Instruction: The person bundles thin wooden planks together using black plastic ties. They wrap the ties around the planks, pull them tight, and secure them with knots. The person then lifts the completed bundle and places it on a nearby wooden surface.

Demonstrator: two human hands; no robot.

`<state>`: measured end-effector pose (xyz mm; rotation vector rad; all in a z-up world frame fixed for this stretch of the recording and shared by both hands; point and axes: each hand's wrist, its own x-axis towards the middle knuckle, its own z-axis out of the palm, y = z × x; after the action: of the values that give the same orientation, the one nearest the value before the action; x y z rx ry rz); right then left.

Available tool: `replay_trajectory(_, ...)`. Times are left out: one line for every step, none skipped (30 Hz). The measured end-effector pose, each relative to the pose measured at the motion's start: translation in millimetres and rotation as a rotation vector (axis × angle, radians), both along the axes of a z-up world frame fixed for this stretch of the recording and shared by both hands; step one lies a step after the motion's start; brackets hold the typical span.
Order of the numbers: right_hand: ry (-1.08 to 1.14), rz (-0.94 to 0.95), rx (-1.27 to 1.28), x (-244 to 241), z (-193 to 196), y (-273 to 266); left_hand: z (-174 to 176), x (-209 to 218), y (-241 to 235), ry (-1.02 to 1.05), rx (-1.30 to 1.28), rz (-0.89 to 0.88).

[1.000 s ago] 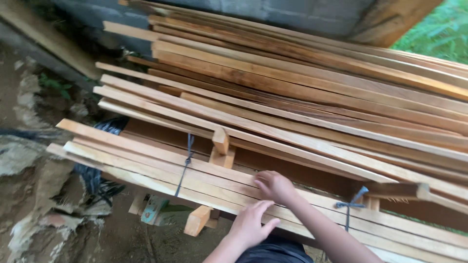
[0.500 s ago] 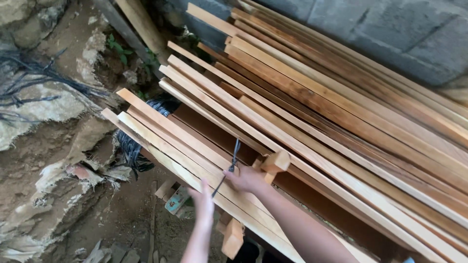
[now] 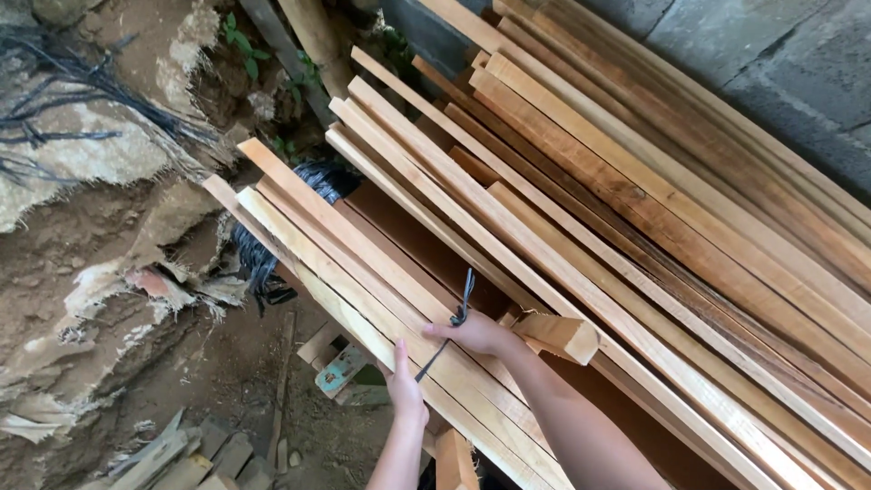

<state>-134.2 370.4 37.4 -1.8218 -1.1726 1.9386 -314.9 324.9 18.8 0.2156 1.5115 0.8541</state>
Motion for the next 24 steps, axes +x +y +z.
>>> replay_trajectory(-0.001,0.003,-0.003,-1,-5,0,-1,-1,-1,-0.001,-0.003,0.003)
replay_trajectory(-0.005,0.025,-0.024,-1,-9,-1,-2,-1,-2,-0.018,0.011,0.016)
replay_trajectory(-0.011,0.045,-0.043,-1,-13,-2,-2,-2,-3,-0.037,0.027,0.027)
replay_trajectory(-0.013,0.046,-0.045,-1,-19,-4,0,-1,-4,-0.039,0.026,0.028)
replay_trajectory(0.006,0.056,-0.046,1,-25,-2,3,1,-1,-0.017,0.036,0.022)
replay_trajectory(0.025,0.066,-0.048,3,-30,-1,6,3,2,0.005,0.045,0.017)
replay_trajectory(0.027,0.068,-0.044,2,-31,1,7,3,2,0.008,0.049,0.018)
replay_trajectory(0.06,0.105,-0.025,0,-33,2,7,3,3,0.005,0.049,0.016)
replay_trajectory(0.092,0.145,-0.01,0,-33,1,8,3,1,0.002,0.045,0.016)
replay_trajectory(0.095,0.15,-0.01,-1,-26,2,6,4,4,0.005,0.045,0.021)
replay_trajectory(0.022,0.143,-0.003,-5,-19,0,4,2,3,0.008,0.027,-0.002)
replay_trajectory(-0.051,0.137,0.005,-9,-11,-3,3,-2,0,0.01,0.008,-0.025)
replay_trajectory(-0.049,0.138,0.009,-11,3,-6,5,-3,2,0.012,0.012,-0.024)
replay_trajectory(-0.235,0.055,0.029,-12,18,-10,8,-4,2,0.038,0.01,-0.065)
replay_trajectory(-0.421,-0.035,0.051,-11,33,-13,11,-4,4,0.063,0.012,-0.111)
replay_trajectory(-0.422,-0.039,0.057,-13,35,-22,17,-9,6,0.063,0.019,-0.114)
replay_trajectory(-0.45,-0.039,0.141,-13,37,-31,23,-14,7,0.114,0.008,-0.231)
replay_trajectory(-0.478,-0.038,0.224,-12,38,-41,28,-18,8,0.166,-0.003,-0.347)
replay_trajectory(-0.485,-0.055,0.222,-8,34,-66,28,-26,7,0.162,0.001,-0.365)
replay_trajectory(-0.518,-0.143,0.456,-4,30,-91,27,-33,5,0.229,-0.003,-0.437)
replay_trajectory(-0.554,-0.232,0.686,2,26,-119,25,-37,3,0.295,-0.008,-0.513)
replay_trajectory(-0.568,-0.25,0.679,9,35,-149,9,-53,-15,0.288,-0.005,-0.535)
replay_trajectory(-0.531,-0.311,0.703,15,44,-179,-6,-70,-29,0.236,0.122,-0.392)
replay_trajectory(-0.494,-0.371,0.727,20,54,-208,-21,-87,-43,0.18,0.246,-0.247)
